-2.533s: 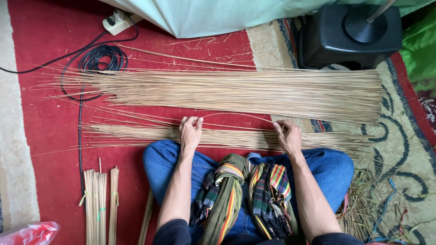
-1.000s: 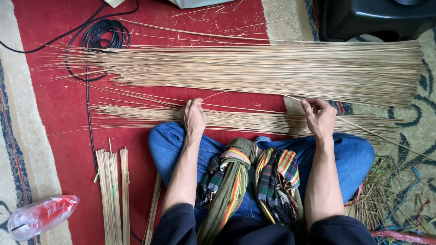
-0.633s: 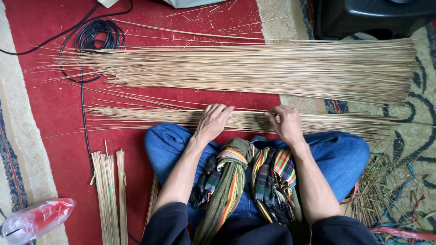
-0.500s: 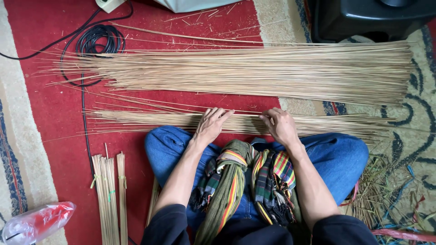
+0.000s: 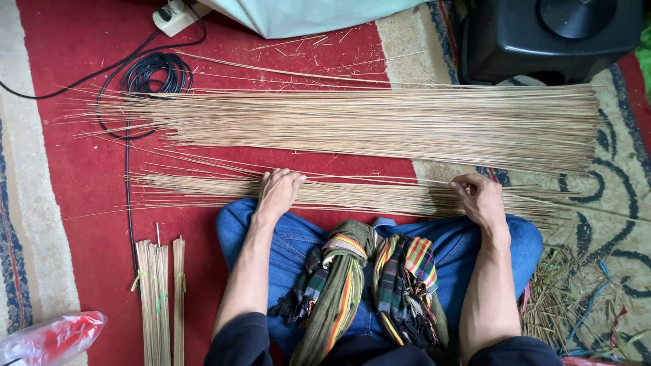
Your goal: The person sorts thin wooden sticks into organized bundles while sitting on the floor.
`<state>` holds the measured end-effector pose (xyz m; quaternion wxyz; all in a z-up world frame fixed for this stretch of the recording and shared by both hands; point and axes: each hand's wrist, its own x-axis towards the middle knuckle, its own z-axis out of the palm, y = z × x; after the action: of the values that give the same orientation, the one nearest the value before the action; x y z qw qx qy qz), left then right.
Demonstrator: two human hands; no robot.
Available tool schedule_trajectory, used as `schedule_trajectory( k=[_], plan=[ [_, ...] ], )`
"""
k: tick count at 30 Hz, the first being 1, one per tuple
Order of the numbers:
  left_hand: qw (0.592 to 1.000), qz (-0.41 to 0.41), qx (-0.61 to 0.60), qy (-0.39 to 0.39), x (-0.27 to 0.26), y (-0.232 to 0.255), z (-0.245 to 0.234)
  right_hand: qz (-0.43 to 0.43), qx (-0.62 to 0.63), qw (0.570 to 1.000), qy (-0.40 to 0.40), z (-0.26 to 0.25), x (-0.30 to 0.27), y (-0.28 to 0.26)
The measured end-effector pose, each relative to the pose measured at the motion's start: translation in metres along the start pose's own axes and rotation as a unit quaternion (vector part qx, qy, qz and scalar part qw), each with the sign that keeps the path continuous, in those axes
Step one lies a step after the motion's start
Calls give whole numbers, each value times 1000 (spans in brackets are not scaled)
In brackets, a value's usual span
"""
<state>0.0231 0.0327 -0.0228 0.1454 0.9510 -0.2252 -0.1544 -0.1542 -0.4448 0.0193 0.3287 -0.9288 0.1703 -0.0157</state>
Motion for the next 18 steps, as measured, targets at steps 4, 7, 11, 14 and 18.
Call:
schedule_trajectory(
  k=[4, 7, 11, 14, 18],
  plan=[
    [999, -6, 19, 26, 0, 0, 2, -12, 5, 1000, 18, 7, 2, -2],
    [999, -16, 14, 35, 0, 8, 2, -11, -5, 1000, 27, 10, 1, 0],
    [992, 71, -55, 86, 1, 55, -23, -45, 44, 998, 11, 28, 1, -28],
    [981, 122, -140, 52, 5, 95, -15, -92, 56, 994, -9, 60, 2, -52],
    [969, 162, -184, 29, 9, 116, 3, -141, 41, 989, -30, 59, -5, -98]
  ],
)
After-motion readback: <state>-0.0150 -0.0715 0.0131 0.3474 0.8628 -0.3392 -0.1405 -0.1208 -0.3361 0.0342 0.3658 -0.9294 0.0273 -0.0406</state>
